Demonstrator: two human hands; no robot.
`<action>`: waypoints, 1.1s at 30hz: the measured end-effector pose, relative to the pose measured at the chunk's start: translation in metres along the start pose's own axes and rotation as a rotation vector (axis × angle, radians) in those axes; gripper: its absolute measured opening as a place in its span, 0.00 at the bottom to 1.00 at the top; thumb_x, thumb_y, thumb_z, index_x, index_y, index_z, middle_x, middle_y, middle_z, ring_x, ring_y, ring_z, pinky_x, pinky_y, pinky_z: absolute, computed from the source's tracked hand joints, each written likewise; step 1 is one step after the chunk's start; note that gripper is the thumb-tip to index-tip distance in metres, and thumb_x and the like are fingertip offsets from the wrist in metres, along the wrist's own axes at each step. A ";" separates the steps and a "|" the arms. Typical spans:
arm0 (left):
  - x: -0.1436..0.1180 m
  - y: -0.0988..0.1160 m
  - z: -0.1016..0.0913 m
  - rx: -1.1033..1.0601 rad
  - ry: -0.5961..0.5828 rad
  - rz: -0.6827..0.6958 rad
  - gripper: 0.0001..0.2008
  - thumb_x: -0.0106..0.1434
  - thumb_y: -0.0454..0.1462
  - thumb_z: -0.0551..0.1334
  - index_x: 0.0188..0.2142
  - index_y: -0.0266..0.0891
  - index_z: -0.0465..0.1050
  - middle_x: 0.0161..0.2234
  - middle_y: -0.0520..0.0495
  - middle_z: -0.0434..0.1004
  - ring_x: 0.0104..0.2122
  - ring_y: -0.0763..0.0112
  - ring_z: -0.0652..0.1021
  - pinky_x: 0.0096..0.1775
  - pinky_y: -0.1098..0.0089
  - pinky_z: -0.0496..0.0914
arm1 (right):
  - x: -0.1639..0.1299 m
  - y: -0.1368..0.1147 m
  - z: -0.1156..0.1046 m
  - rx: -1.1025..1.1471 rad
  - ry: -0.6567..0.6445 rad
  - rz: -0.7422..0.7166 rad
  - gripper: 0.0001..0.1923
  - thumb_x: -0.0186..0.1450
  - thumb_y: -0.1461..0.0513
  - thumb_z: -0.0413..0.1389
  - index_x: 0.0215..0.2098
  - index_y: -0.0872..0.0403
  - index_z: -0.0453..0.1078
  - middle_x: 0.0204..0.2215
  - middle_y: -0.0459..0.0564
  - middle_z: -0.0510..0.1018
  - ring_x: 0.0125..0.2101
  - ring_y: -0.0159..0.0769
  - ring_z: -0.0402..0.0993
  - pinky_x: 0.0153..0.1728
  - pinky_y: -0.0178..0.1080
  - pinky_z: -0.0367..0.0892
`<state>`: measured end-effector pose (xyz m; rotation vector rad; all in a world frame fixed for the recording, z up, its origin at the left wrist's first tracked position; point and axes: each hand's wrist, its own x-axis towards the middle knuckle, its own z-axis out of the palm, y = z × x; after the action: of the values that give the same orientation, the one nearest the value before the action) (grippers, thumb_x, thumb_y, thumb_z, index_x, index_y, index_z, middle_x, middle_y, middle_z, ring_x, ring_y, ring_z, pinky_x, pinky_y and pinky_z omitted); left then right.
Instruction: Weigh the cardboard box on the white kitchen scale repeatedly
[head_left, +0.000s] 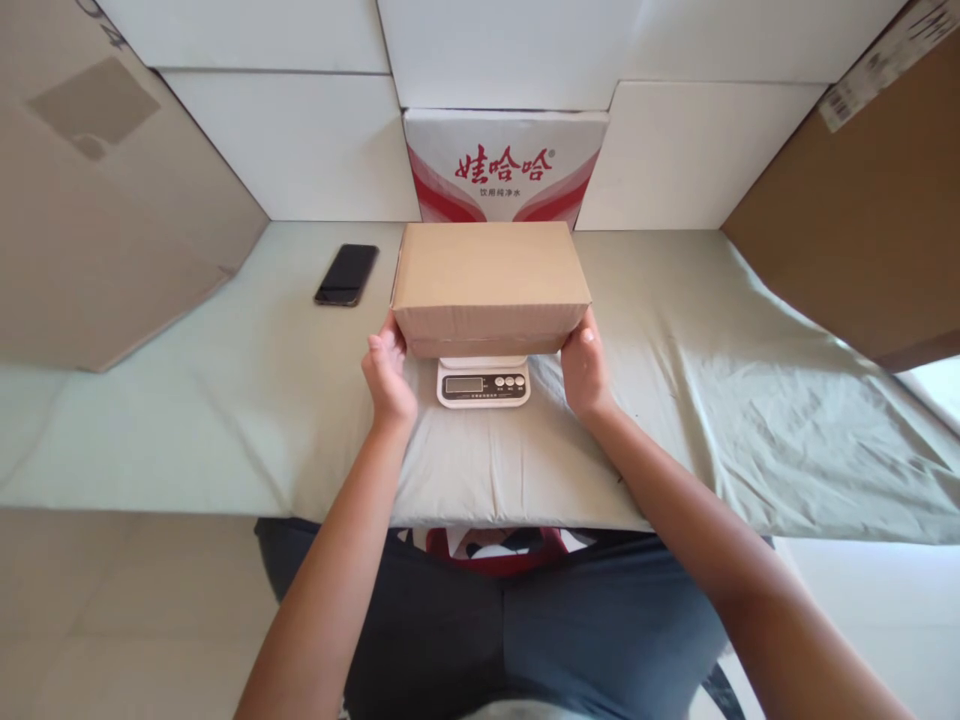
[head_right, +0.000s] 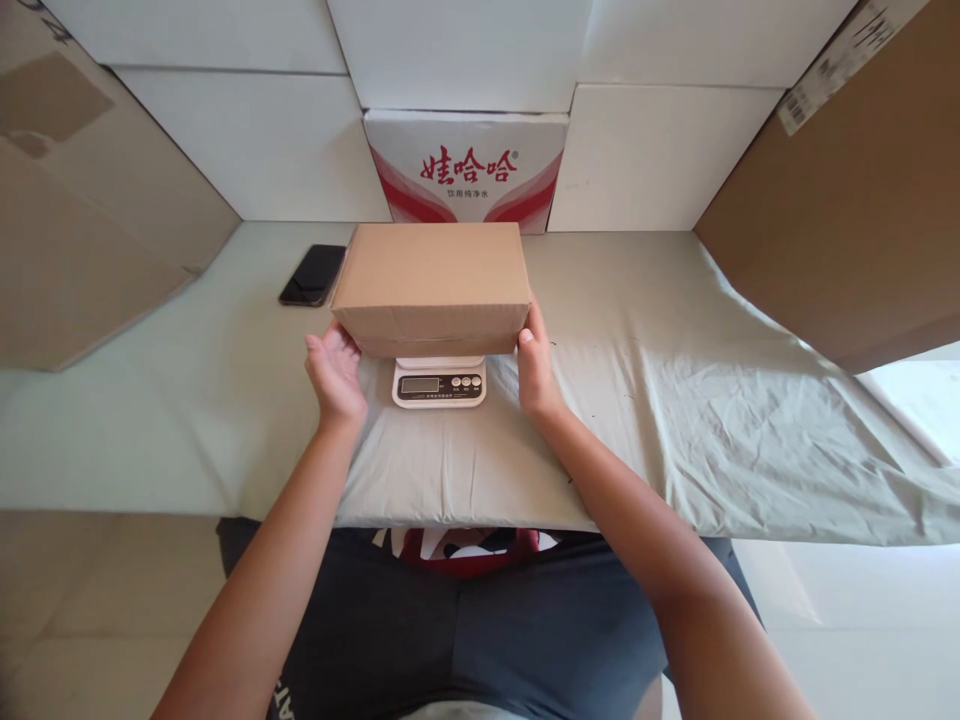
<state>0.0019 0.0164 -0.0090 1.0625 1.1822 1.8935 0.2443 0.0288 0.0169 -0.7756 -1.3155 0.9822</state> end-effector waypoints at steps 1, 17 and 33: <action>0.000 0.000 0.000 0.000 -0.006 -0.001 0.49 0.63 0.73 0.51 0.61 0.39 0.80 0.65 0.29 0.77 0.71 0.44 0.72 0.69 0.50 0.67 | 0.000 0.001 0.000 -0.008 0.000 0.005 0.37 0.69 0.36 0.49 0.71 0.37 0.63 0.73 0.43 0.70 0.77 0.47 0.58 0.79 0.52 0.55; -0.001 0.009 0.005 -0.045 0.019 0.015 0.45 0.61 0.73 0.56 0.55 0.39 0.83 0.58 0.33 0.83 0.65 0.44 0.78 0.65 0.52 0.71 | -0.001 0.007 0.001 -0.034 -0.054 0.069 0.38 0.69 0.36 0.51 0.73 0.36 0.59 0.73 0.42 0.69 0.77 0.47 0.56 0.80 0.53 0.54; 0.115 0.005 0.036 -0.011 -0.134 0.071 0.45 0.60 0.75 0.56 0.48 0.39 0.83 0.54 0.35 0.85 0.63 0.46 0.79 0.66 0.51 0.72 | 0.105 0.030 0.014 -0.044 0.043 -0.104 0.45 0.64 0.29 0.48 0.72 0.36 0.59 0.72 0.40 0.69 0.80 0.47 0.48 0.81 0.53 0.48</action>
<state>-0.0189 0.1254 0.0388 1.2198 1.0703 1.8488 0.2244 0.1358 0.0354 -0.7501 -1.3311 0.8522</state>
